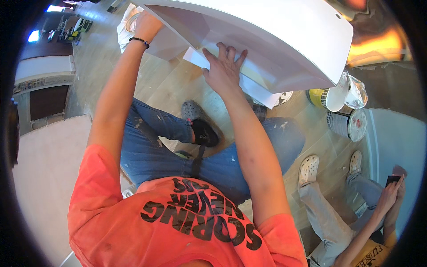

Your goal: The person sits on the floor and applies masking tape to the edges of a white cabinet door. They wipe the surface with a cloth and continue applying tape to the edges.

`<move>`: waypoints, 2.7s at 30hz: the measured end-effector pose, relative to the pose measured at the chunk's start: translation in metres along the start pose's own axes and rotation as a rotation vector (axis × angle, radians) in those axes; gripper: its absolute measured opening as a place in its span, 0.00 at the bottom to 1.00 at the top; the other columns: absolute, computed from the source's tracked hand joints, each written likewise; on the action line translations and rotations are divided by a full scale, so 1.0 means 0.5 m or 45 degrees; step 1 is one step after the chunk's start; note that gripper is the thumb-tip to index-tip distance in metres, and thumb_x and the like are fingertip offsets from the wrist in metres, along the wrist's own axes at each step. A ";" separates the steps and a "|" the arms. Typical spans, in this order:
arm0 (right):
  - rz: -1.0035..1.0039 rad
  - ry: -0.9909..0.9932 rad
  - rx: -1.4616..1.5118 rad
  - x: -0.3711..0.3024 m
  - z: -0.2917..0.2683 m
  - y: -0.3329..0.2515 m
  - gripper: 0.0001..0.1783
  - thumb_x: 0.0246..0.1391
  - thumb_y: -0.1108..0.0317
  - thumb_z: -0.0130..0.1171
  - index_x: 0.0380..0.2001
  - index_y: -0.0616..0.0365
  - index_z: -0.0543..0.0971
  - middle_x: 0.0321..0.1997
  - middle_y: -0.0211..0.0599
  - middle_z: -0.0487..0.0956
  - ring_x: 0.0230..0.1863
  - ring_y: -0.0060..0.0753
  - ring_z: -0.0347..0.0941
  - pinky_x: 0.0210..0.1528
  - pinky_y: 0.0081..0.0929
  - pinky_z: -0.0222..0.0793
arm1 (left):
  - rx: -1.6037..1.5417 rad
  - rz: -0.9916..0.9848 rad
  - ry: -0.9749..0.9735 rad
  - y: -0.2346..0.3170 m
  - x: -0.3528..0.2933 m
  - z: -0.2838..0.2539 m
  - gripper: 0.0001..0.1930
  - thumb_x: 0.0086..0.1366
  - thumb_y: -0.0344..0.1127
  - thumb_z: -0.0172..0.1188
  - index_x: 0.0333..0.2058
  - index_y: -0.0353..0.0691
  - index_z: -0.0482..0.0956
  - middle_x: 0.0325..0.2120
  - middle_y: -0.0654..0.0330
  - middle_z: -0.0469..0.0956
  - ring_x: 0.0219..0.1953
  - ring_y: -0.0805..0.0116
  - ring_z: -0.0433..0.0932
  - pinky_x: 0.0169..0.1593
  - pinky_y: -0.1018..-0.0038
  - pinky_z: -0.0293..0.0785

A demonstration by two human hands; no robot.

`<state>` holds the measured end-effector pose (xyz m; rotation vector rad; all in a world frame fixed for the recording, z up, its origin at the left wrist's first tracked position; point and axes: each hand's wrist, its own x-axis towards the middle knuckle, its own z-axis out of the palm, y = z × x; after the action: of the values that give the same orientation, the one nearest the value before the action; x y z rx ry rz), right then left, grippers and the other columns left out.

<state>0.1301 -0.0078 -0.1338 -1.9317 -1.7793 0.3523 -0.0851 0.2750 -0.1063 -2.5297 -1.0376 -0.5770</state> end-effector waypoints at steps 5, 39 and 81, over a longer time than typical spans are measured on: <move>0.052 0.043 -0.015 0.026 0.013 0.024 0.32 0.53 0.56 0.70 0.64 0.37 0.80 0.74 0.42 0.62 0.75 0.54 0.50 0.73 0.87 0.22 | -0.185 -0.506 0.158 0.118 0.005 -0.152 0.16 0.67 0.40 0.56 0.45 0.34 0.84 0.34 0.42 0.83 0.40 0.40 0.82 0.45 0.49 0.77; 0.034 -0.258 -0.205 0.048 -0.005 0.028 0.36 0.55 0.60 0.65 0.69 0.28 0.73 0.81 0.36 0.56 0.78 0.53 0.48 0.71 0.88 0.36 | -1.367 -1.126 -0.071 0.435 -0.223 -0.141 0.19 0.75 0.39 0.63 0.57 0.33 0.83 0.31 0.60 0.84 0.32 0.76 0.79 0.39 0.77 0.76; 0.048 -0.202 -0.019 0.040 -0.047 -0.007 0.28 0.68 0.56 0.54 0.68 0.46 0.74 0.76 0.49 0.63 0.75 0.55 0.55 0.77 0.75 0.38 | -0.683 -0.614 0.223 0.437 -0.189 -0.065 0.07 0.67 0.32 0.68 0.37 0.34 0.82 0.31 0.51 0.82 0.30 0.57 0.84 0.37 0.65 0.80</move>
<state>0.1412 0.0080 -0.1092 -1.9987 -1.8511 0.5196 0.0038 0.0582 -0.1592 -2.5761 -1.6093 -1.3421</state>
